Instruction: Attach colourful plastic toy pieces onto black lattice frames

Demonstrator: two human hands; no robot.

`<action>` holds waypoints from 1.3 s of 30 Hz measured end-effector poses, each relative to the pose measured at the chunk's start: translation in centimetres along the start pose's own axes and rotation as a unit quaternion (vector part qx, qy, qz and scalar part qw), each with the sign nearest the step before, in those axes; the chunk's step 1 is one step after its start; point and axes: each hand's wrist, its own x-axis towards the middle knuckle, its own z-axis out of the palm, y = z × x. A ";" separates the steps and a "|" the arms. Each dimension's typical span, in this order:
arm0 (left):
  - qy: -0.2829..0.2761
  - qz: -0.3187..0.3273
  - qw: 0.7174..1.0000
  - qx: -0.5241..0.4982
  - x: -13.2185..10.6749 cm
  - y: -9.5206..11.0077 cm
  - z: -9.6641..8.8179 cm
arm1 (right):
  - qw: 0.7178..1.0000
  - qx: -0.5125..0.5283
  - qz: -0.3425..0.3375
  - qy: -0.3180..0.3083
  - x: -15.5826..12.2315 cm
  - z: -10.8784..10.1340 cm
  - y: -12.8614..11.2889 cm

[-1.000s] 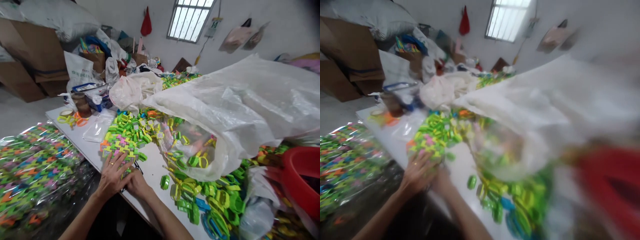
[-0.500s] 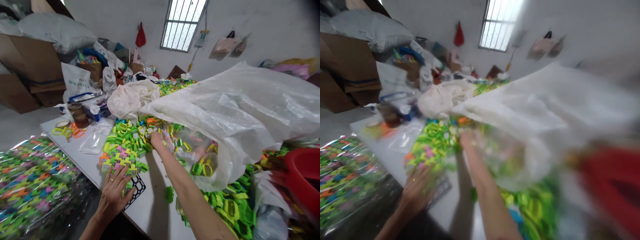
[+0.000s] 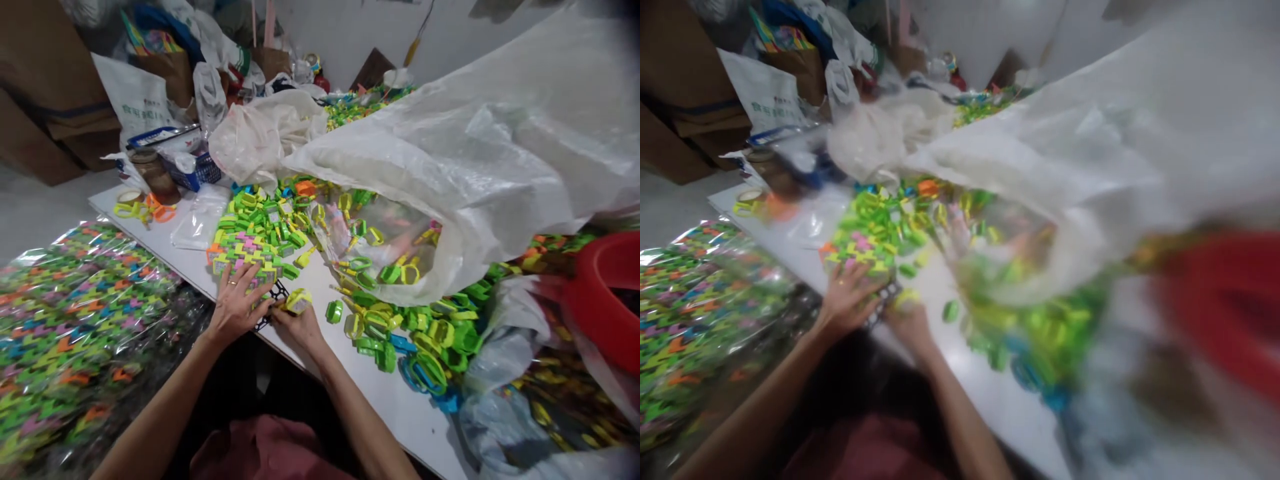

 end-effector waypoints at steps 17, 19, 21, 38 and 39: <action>0.025 0.006 1.000 0.002 0.2 -0.2 0.1 | 0.995 -0.089 -0.023 -0.033 4.0 -0.1 -0.1; 0.029 0.008 1.000 0.009 0.2 -0.1 0.2 | 0.995 -0.094 -0.025 -0.020 3.9 0.1 0.2; 0.028 0.003 1.000 0.015 0.2 -0.2 0.3 | 0.990 -0.133 -0.035 -0.040 3.8 0.0 -0.1; -0.004 0.060 0.998 0.033 0.5 0.4 0.1 | 0.938 -0.276 -0.151 -0.146 1.9 -0.5 -3.0; 0.013 0.056 0.998 0.023 0.2 0.3 0.5 | 0.931 -0.278 -0.151 -0.183 2.5 -2.0 -3.1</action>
